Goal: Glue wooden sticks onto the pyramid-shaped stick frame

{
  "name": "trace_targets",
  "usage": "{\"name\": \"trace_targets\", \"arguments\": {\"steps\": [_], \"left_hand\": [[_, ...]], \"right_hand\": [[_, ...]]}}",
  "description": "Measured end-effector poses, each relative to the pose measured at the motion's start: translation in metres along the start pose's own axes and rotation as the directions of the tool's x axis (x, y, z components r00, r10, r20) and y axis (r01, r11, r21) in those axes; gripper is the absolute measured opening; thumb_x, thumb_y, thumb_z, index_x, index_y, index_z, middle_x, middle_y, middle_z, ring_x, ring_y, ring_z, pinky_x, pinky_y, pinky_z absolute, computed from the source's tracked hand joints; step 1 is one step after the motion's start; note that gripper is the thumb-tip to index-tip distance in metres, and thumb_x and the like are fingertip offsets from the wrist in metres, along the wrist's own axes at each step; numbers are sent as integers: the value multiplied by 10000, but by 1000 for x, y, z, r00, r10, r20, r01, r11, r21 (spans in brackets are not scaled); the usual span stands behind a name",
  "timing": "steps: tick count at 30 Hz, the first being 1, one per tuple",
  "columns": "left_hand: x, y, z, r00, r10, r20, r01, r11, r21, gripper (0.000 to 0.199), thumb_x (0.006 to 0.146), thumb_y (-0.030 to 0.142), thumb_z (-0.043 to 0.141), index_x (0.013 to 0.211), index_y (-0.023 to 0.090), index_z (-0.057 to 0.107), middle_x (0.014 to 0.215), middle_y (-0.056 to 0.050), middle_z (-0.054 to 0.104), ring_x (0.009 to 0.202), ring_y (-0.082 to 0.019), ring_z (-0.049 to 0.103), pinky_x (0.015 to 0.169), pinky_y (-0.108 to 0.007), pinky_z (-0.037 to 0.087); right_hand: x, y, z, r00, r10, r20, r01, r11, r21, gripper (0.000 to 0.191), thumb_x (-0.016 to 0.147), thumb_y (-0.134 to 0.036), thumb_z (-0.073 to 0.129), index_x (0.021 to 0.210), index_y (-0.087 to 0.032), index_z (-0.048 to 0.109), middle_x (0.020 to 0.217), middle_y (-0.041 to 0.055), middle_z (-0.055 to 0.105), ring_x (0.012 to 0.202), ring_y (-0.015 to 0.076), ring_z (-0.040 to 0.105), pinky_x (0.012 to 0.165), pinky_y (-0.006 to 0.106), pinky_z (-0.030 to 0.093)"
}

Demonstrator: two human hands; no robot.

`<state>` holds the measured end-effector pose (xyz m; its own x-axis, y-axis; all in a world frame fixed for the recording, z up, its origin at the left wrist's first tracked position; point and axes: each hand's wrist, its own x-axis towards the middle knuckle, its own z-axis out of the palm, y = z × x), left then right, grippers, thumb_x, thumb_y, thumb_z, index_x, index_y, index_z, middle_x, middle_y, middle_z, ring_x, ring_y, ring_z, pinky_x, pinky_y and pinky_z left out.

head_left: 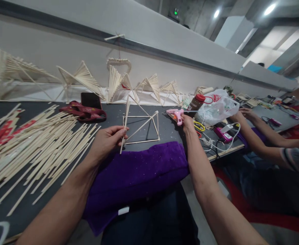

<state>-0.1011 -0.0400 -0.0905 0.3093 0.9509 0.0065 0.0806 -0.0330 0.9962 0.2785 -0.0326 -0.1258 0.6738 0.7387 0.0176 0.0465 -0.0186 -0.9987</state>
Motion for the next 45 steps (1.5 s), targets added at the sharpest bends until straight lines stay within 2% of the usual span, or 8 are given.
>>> {"name": "trace_targets", "arguments": {"steps": [4,15,20,25,31,36,39,45], "left_hand": [[0,2,0,1000,2,-16,-2,1000,8,373,707,470,758,907,155,749,685,-42,670,474,-76,482,427,-181,359],[0,-1,-1,1000,-15,-18,15,1000,11,372,712,475,758,930,174,758,711,-39,678,492,-72,499,442,-173,389],[0,2,0,1000,-12,-15,12,1000,0,347,712,453,755,911,168,750,687,-31,667,481,-74,492,433,-179,370],[-4,4,2,999,8,-47,-9,1000,-5,374,700,469,751,878,141,737,656,-29,656,464,-77,485,440,-195,373],[-1,-4,4,998,37,-51,-39,999,-26,399,718,497,719,895,140,734,660,-24,654,455,-83,482,445,-209,386],[3,4,12,997,47,-62,-48,999,-14,347,731,464,715,868,145,729,645,-22,647,458,-83,487,448,-208,391],[7,12,16,994,83,-69,-82,996,29,336,733,461,711,845,146,731,628,-14,641,455,-83,486,445,-209,388],[16,12,18,986,92,-142,-78,992,98,338,720,469,711,819,146,725,599,-6,629,470,-97,495,446,-217,397]], "right_hand": [[-3,0,-4,997,63,-42,-58,991,122,72,741,-224,568,700,-166,559,541,-17,569,482,96,517,468,191,452],[-16,-6,-18,977,105,184,-132,981,142,185,572,-127,610,757,-138,612,663,5,643,578,77,572,531,153,450],[-21,-11,-16,980,66,187,-69,998,10,288,551,-134,594,835,-147,639,735,6,664,636,96,585,572,171,452],[-27,-16,-8,998,6,57,9,965,-260,93,574,-125,611,659,-154,591,624,11,606,631,135,559,559,213,406],[-48,-60,-5,967,-248,-50,184,825,-535,53,663,-202,675,631,-167,650,772,99,670,894,239,606,675,270,438],[-67,-124,37,788,-523,325,605,756,-249,212,750,-275,644,897,-175,761,736,23,693,613,134,613,581,245,460],[-60,-142,78,705,-502,500,624,775,-101,170,724,-234,665,831,-151,767,662,10,675,567,99,575,553,224,430],[-30,-127,140,678,-358,642,430,902,49,160,683,-212,706,801,-129,773,613,7,665,558,79,548,539,205,404]]}}
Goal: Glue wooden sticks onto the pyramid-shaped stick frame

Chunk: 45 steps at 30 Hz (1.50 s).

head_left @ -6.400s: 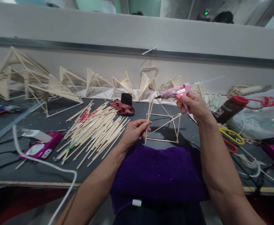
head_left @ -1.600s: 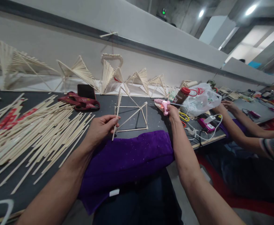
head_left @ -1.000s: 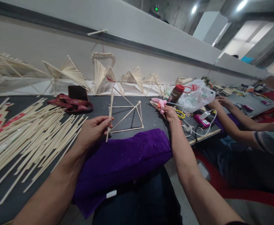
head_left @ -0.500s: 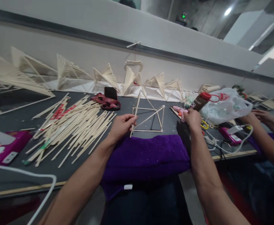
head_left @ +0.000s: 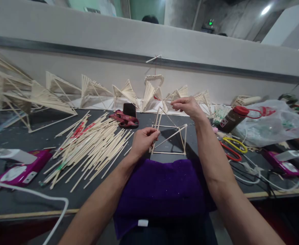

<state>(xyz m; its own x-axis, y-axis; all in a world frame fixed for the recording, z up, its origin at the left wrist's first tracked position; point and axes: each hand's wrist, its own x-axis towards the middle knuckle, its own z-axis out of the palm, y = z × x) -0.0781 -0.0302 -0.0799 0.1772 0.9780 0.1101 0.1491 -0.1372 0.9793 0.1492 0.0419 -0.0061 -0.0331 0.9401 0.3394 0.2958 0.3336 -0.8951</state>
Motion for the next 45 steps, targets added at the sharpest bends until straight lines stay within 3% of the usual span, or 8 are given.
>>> {"name": "trace_targets", "arguments": {"steps": [6,13,20,26,36,45], "left_hand": [[-1,-5,3,999,-32,-19,33,996,77,294,729,428,706,821,149,719,575,4,614,439,-80,473,430,-209,362],[-1,-2,4,997,-32,-65,38,995,93,270,735,423,708,796,160,703,550,23,587,432,-87,472,430,-217,354],[1,-4,5,997,-45,-70,51,994,101,275,737,417,712,798,149,699,560,22,597,426,-92,493,423,-213,375],[2,-7,6,995,-36,-88,45,993,109,274,755,410,699,808,141,695,566,30,591,416,-83,505,408,-196,380],[5,-8,8,995,0,-95,14,988,153,247,763,390,688,806,147,703,552,30,592,422,-73,493,420,-188,382],[6,-10,8,996,-4,-86,16,990,143,232,772,369,680,813,142,698,545,33,585,405,-70,487,398,-181,374]], "right_hand": [[14,16,14,990,-75,124,63,993,97,187,725,-241,703,876,-165,783,728,13,719,652,84,586,598,205,420],[17,19,21,979,-106,175,83,988,133,167,730,-299,720,814,-164,770,764,11,721,720,106,603,712,254,463],[23,32,24,952,-159,262,113,977,183,215,761,-361,702,794,-158,763,737,12,691,731,109,590,724,250,465],[23,32,30,962,-79,262,24,978,206,260,737,-386,726,795,-134,756,669,19,640,639,99,522,639,248,440],[23,34,31,946,-103,307,54,985,164,281,807,-401,682,693,-147,717,638,17,597,595,92,454,599,256,402],[23,37,35,955,-94,280,39,980,195,265,761,-413,719,687,-158,724,623,12,602,582,88,469,595,259,403]]}}
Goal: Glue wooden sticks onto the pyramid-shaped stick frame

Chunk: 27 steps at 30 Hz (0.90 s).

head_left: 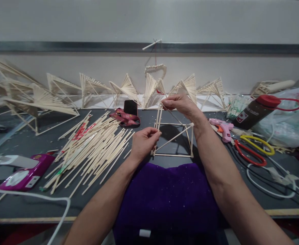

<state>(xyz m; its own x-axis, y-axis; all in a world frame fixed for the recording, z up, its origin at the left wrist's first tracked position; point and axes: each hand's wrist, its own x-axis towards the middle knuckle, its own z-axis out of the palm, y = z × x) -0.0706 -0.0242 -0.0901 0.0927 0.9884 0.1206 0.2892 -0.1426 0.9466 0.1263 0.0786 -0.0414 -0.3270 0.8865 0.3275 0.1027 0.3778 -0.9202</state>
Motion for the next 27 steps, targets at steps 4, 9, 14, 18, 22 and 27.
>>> {"name": "trace_targets", "arguments": {"steps": [4,9,14,18,22,27], "left_hand": [[1,-1,0,1000,-5,5,5,1000,2,229,780,362,674,811,135,692,552,31,583,399,-67,488,392,-179,374],[1,3,0,1000,-5,10,5,1000,8,210,778,342,671,796,134,691,554,30,582,398,-66,490,390,-179,376],[-1,5,1,1000,-22,5,22,1000,1,191,776,331,670,782,141,691,544,31,582,402,-67,488,395,-181,378],[0,2,1,1000,4,-2,-4,1000,21,186,775,336,670,786,152,697,539,31,588,413,-71,478,406,-191,370],[1,0,0,999,40,-10,-39,996,86,195,782,349,662,794,160,708,550,29,607,427,-74,486,436,-201,374],[1,-1,-1,999,52,-2,-52,991,123,206,785,365,659,810,168,713,573,17,631,459,-88,510,456,-207,378]], "right_hand": [[0,-1,1,1000,-4,-8,4,1000,-15,251,765,-390,709,678,-156,720,612,12,591,578,90,457,576,253,398],[-1,-5,4,1000,-27,-5,27,999,-18,245,774,-341,694,638,-137,697,596,14,567,565,83,434,562,252,364],[-2,-8,6,999,-7,-36,6,1000,-27,233,745,-323,697,614,-132,680,569,3,549,560,82,430,563,254,348],[-1,-9,8,999,-2,-45,1,1000,-27,232,732,-329,696,619,-128,680,566,0,558,553,77,425,562,252,346],[-1,-10,9,997,18,-71,-21,999,-33,212,732,-303,697,626,-120,686,568,11,563,560,82,433,564,256,359],[-2,-10,10,996,13,-92,-16,999,-38,205,735,-312,702,641,-130,701,574,15,574,566,90,445,561,257,372]]}}
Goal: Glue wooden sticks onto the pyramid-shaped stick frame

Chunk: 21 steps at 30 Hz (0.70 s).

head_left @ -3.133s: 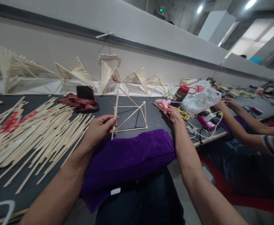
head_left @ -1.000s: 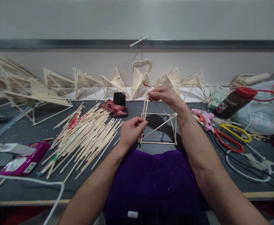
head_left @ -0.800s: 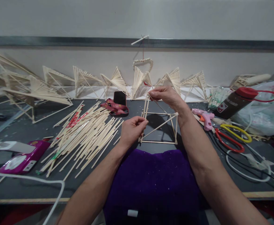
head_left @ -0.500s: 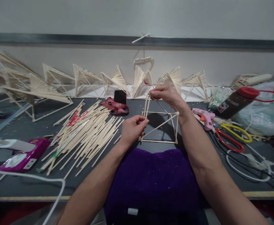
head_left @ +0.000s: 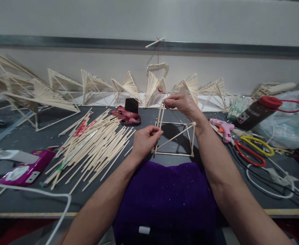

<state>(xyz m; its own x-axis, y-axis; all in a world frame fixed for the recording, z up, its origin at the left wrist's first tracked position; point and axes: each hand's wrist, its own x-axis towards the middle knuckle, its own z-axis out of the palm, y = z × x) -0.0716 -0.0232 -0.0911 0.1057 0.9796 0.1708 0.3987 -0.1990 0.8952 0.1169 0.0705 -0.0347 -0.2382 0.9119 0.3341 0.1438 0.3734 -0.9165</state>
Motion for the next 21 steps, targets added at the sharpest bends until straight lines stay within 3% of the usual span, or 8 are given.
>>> {"name": "trace_targets", "arguments": {"steps": [7,21], "left_hand": [[-5,4,-3,998,-58,29,60,996,-64,207,769,357,674,793,154,707,576,15,626,441,-86,518,446,-205,390],[-2,-1,0,999,-39,30,39,999,-22,203,786,366,637,738,174,679,551,21,615,403,-87,541,420,-193,413]], "right_hand": [[2,7,-1,1000,-13,-1,13,1000,9,247,734,-368,708,652,-135,701,568,1,570,554,82,439,552,246,368],[0,7,2,1000,10,-27,-10,1000,-6,229,741,-354,696,647,-146,697,599,19,602,587,99,485,586,269,389]]}}
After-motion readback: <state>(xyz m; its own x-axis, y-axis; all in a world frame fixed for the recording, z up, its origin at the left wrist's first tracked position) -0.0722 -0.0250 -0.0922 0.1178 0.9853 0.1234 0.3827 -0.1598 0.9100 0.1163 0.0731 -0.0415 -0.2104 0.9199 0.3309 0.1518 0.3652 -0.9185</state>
